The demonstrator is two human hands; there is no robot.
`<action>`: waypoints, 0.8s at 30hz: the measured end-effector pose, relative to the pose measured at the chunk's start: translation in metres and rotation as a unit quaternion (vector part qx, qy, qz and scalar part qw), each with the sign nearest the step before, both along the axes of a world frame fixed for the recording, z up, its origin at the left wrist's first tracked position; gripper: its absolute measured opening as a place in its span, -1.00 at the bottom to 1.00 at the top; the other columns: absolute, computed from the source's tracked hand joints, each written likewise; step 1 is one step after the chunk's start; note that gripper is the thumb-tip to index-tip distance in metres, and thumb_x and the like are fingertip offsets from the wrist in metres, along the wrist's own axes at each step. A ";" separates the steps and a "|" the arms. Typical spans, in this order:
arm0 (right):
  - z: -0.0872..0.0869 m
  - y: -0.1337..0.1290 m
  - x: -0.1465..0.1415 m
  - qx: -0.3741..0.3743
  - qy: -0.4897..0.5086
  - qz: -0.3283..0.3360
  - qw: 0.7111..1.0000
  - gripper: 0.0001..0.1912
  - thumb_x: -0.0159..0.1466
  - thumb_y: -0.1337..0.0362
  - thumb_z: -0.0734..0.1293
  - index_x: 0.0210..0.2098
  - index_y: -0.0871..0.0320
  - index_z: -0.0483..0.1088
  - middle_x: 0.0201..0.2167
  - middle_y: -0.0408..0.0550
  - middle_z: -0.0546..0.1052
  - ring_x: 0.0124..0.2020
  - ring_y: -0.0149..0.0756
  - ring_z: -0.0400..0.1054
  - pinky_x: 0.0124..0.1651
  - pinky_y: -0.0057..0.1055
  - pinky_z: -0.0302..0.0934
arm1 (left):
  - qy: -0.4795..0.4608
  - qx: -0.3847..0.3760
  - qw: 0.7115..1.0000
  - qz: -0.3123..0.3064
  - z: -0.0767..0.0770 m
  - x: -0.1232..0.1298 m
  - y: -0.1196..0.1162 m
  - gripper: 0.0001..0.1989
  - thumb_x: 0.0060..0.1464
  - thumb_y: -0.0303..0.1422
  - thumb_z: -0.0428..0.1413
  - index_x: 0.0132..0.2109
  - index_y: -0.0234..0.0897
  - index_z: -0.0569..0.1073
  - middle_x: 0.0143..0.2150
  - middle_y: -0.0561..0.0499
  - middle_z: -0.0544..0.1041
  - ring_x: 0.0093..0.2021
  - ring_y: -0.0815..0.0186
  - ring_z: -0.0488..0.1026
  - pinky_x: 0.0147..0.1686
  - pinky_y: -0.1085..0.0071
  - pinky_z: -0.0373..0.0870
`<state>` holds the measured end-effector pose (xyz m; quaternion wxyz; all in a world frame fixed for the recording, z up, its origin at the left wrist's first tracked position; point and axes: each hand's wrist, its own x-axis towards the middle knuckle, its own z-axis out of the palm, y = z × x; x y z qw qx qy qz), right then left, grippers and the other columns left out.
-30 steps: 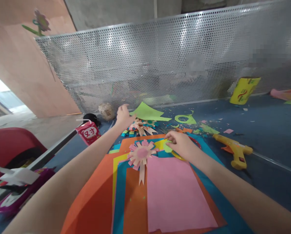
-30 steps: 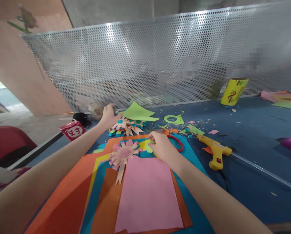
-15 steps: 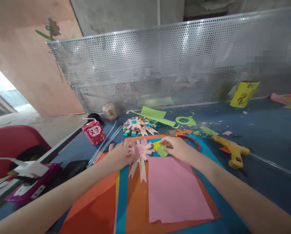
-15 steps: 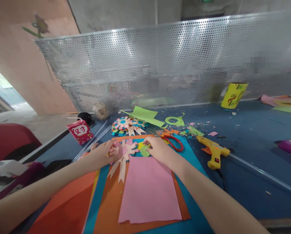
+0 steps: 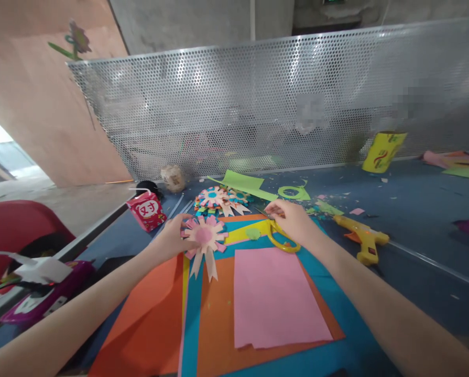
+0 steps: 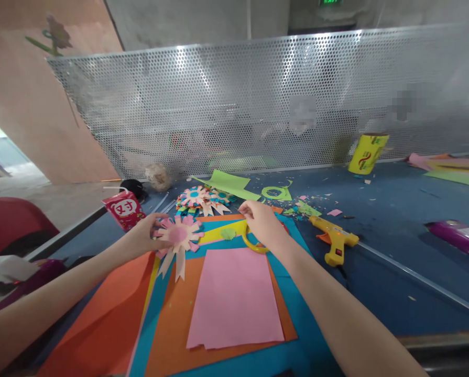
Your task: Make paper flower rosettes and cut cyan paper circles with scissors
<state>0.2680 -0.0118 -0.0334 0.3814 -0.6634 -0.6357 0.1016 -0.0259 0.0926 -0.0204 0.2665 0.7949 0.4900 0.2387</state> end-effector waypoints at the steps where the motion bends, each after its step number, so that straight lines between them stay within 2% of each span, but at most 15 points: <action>1: 0.000 0.001 0.003 0.000 -0.001 -0.010 1.000 -0.79 0.34 0.20 0.29 -0.11 0.19 0.39 -0.12 -0.02 0.47 -0.17 -0.23 0.40 -0.10 -0.15 0.34 | 0.004 -0.006 1.000 -0.001 0.000 -0.002 0.002 -0.28 -0.37 -0.25 0.30 0.01 -0.34 0.31 -0.20 -0.08 0.48 -0.28 0.17 0.50 -0.38 0.31 0.46; 3: 0.000 0.000 0.004 -0.002 -0.007 -0.015 1.000 -0.78 0.34 0.19 0.28 -0.11 0.19 0.39 -0.13 -0.02 0.47 -0.17 -0.24 0.40 -0.11 -0.16 0.35 | 0.023 -0.022 0.999 -0.007 -0.001 -0.005 0.006 -0.29 -0.31 -0.19 0.24 0.03 -0.36 0.27 -0.16 -0.13 0.48 -0.26 0.15 0.52 -0.38 0.30 0.47; 5: 0.001 -0.002 0.000 -0.011 -0.021 0.014 1.000 -0.78 0.34 0.19 0.28 -0.11 0.19 0.39 -0.13 -0.03 0.47 -0.17 -0.24 0.40 -0.11 -0.16 0.35 | 0.042 -0.020 0.999 -0.001 -0.003 -0.008 0.008 -0.32 -0.26 -0.13 0.19 0.01 -0.38 0.27 -0.11 -0.20 0.45 -0.22 0.08 0.52 -0.33 0.22 0.49; 7: 0.002 -0.007 -0.010 -0.032 -0.045 0.083 0.995 -0.79 0.33 0.20 0.29 -0.12 0.20 0.39 -0.15 -0.04 0.48 -0.18 -0.24 0.41 -0.12 -0.17 0.35 | 0.066 0.007 0.998 0.006 -0.005 -0.009 0.006 -0.34 -0.26 -0.13 0.18 0.00 -0.40 0.29 -0.04 -0.29 0.41 -0.07 -0.07 0.46 -0.16 0.07 0.45; 9: 0.004 -0.012 -0.021 -0.064 -0.076 0.161 0.982 -0.80 0.32 0.22 0.31 -0.13 0.20 0.40 -0.15 -0.04 0.48 -0.17 -0.23 0.40 -0.11 -0.16 0.35 | 0.087 0.050 0.995 0.000 -0.004 -0.008 0.000 -0.36 -0.24 -0.15 0.17 0.00 -0.40 0.31 0.03 -0.35 0.35 0.11 -0.19 0.30 0.05 -0.07 0.28; 11: 0.005 -0.015 -0.030 -0.095 -0.106 0.214 0.966 -0.81 0.31 0.24 0.33 -0.13 0.20 0.40 -0.13 -0.03 0.48 -0.13 -0.21 0.39 -0.07 -0.12 0.33 | 0.099 0.084 0.991 -0.031 -0.002 -0.005 -0.011 -0.43 -0.15 -0.17 0.13 0.02 -0.36 0.32 0.07 -0.33 0.34 0.21 -0.18 0.17 0.17 -0.08 0.11; 14: 0.007 -0.020 -0.038 -0.122 -0.131 0.245 0.953 -0.81 0.31 0.27 0.32 -0.10 0.19 0.39 -0.08 -0.02 0.46 -0.06 -0.17 0.36 -0.01 -0.07 0.28 | 0.113 0.096 0.982 -0.114 0.001 -0.001 -0.036 -0.53 -0.02 -0.16 0.09 0.04 -0.23 0.35 0.12 -0.22 0.36 0.23 -0.04 0.19 0.21 0.02 0.09; 15: 0.008 -0.022 -0.039 -0.129 -0.132 0.254 0.949 -0.77 0.29 0.27 0.34 -0.08 0.18 0.38 -0.05 -0.01 0.45 -0.04 -0.14 0.34 0.01 -0.05 0.26 | 0.118 0.094 0.978 -0.145 0.001 -0.001 -0.047 -0.52 0.00 -0.14 0.09 0.07 -0.21 0.34 0.15 -0.19 0.35 0.23 0.01 0.20 0.21 0.07 0.11; 17: 0.009 -0.027 -0.042 -0.149 -0.128 0.273 0.942 -0.61 0.20 0.22 0.42 0.00 0.16 0.35 0.00 0.01 0.41 0.02 -0.10 0.28 0.04 -0.04 0.22 | 0.135 0.085 0.962 -0.222 0.002 0.001 -0.066 -0.32 -0.09 -0.05 0.18 0.18 -0.14 0.28 0.22 -0.14 0.30 0.25 0.03 0.18 0.21 0.08 0.14; 19: 0.010 -0.032 -0.043 -0.175 -0.120 0.287 0.934 -0.41 0.09 0.16 0.49 0.07 0.13 0.30 0.05 0.03 0.36 0.09 -0.04 0.20 0.08 -0.06 0.19 | 0.193 0.096 0.928 -0.304 0.003 0.002 -0.082 -0.04 -0.23 0.10 0.22 0.29 -0.17 0.16 0.29 -0.22 0.21 0.31 -0.12 0.05 0.25 -0.15 -0.04; 21: 0.009 -0.035 -0.044 -0.201 -0.110 0.289 0.929 -0.32 0.05 0.15 0.50 0.11 0.10 0.26 0.09 0.04 0.31 0.13 -0.03 0.16 0.09 -0.10 0.18 | 0.251 0.088 0.905 -0.333 0.004 0.003 -0.092 0.06 -0.22 0.20 0.15 0.34 -0.25 0.06 0.35 -0.30 0.11 0.36 -0.22 -0.08 0.23 -0.30 -0.21; 24: 0.006 -0.034 -0.043 -0.228 -0.095 0.289 0.925 -0.36 0.07 0.19 0.48 0.11 0.05 0.25 0.12 0.00 0.28 0.13 -0.07 0.16 0.07 -0.17 0.19 | 0.308 0.063 0.894 -0.321 0.001 0.002 -0.102 -0.04 0.02 0.20 -0.08 0.38 -0.33 -0.08 0.39 -0.31 -0.05 0.38 -0.21 -0.19 0.23 -0.30 -0.21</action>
